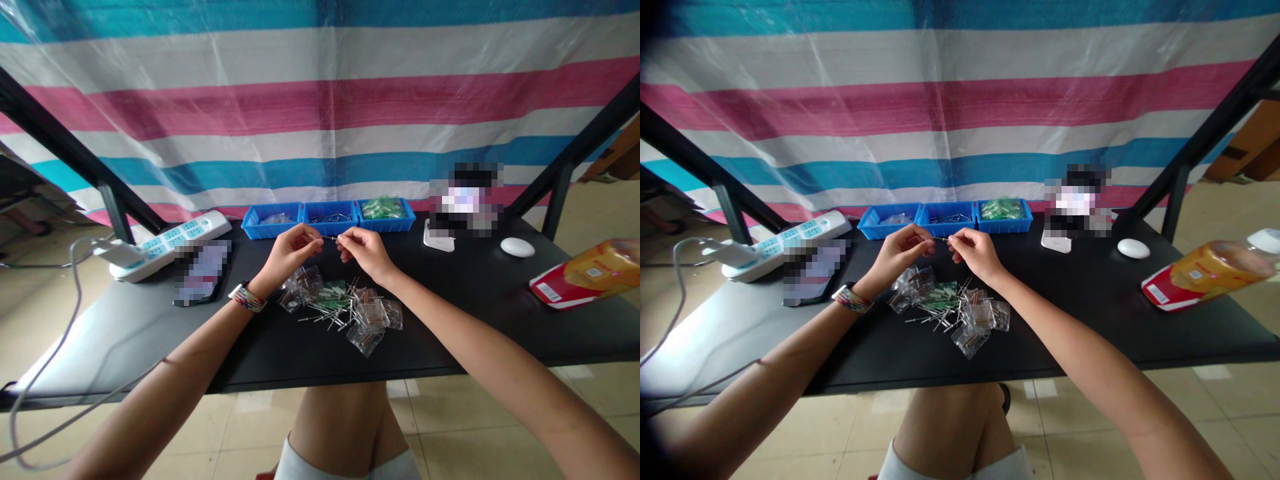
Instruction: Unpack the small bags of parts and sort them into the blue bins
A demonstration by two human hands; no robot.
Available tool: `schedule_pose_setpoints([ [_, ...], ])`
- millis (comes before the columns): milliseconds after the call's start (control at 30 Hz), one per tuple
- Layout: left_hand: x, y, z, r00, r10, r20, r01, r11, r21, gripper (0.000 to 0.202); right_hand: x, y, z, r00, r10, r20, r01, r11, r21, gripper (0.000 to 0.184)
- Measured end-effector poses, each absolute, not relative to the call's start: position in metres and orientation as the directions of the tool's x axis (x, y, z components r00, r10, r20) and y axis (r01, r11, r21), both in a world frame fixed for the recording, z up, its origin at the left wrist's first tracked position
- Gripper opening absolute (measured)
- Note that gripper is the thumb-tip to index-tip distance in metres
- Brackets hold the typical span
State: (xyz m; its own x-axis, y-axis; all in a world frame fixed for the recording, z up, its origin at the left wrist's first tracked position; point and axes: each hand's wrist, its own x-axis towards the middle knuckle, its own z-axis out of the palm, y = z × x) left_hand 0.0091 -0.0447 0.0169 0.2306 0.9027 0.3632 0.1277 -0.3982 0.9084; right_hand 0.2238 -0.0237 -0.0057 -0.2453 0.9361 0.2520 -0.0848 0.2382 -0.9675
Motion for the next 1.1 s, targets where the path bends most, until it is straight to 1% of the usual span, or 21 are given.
schedule_pose_setpoints([
  [167,0.007,-0.042,0.015,0.229,0.894,0.385,0.156,-0.424,0.892,0.026,0.223,-0.023,-0.008,-0.250,0.936,0.247,-0.093,0.230,-0.969,0.053],
  [267,0.007,-0.042,0.014,0.227,0.892,0.392,0.195,-0.436,0.879,0.028,0.223,-0.024,-0.008,-0.247,0.941,0.231,-0.121,0.207,-0.971,0.047],
  [367,0.006,-0.041,0.012,0.209,0.891,0.403,0.242,-0.446,0.862,0.032,0.223,-0.026,-0.006,-0.259,0.941,0.218,-0.166,0.179,-0.970,0.036],
  [433,0.006,-0.040,0.010,0.188,0.897,0.401,0.259,-0.439,0.860,0.035,0.223,-0.027,-0.005,-0.266,0.938,0.221,-0.180,0.176,-0.968,0.032],
  [533,0.005,-0.039,0.009,0.171,0.903,0.394,0.270,-0.428,0.863,0.042,0.222,-0.029,-0.004,-0.268,0.934,0.236,-0.161,0.198,-0.967,0.028],
  [667,0.006,-0.040,0.011,0.186,0.901,0.392,0.281,-0.431,0.857,0.048,0.221,-0.030,-0.006,-0.263,0.937,0.231,-0.163,0.193,-0.968,0.028],
  [733,0.006,-0.041,0.013,0.195,0.899,0.392,0.274,-0.434,0.858,0.049,0.221,-0.028,-0.008,-0.231,0.954,0.191,-0.198,0.146,-0.969,0.028],
  [800,0.006,-0.041,0.015,0.202,0.897,0.393,0.260,-0.435,0.862,0.050,0.221,-0.022,-0.009,-0.140,0.981,0.133,-0.264,0.093,-0.960,0.030],
  [867,0.005,-0.040,0.016,0.200,0.898,0.391,0.244,-0.432,0.868,0.050,0.222,-0.013,-0.008,-0.058,0.993,0.099,-0.312,0.076,-0.947,0.034],
  [900,0.005,-0.040,0.016,0.198,0.900,0.388,0.239,-0.428,0.872,0.049,0.224,-0.009,-0.008,-0.040,0.994,0.100,-0.308,0.083,-0.948,0.039],
  [967,0.004,-0.039,0.016,0.190,0.905,0.381,0.234,-0.419,0.878,0.047,0.228,-0.003,-0.007,-0.037,0.991,0.132,-0.238,0.120,-0.964,0.050],
  [1000,0.004,-0.038,0.016,0.187,0.906,0.379,0.233,-0.416,0.879,0.046,0.230,-0.002,-0.007,-0.034,0.987,0.158,-0.176,0.149,-0.973,0.052],
  [1033,0.004,-0.038,0.015,0.184,0.907,0.379,0.231,-0.414,0.880,0.045,0.232,-0.002,-0.007,-0.026,0.982,0.185,-0.105,0.181,-0.978,0.050],
  [1100,0.004,-0.038,0.015,0.178,0.907,0.383,0.228,-0.416,0.880,0.043,0.234,-0.007,-0.007,-0.050,0.967,0.248,0.036,0.250,-0.968,0.037],
])
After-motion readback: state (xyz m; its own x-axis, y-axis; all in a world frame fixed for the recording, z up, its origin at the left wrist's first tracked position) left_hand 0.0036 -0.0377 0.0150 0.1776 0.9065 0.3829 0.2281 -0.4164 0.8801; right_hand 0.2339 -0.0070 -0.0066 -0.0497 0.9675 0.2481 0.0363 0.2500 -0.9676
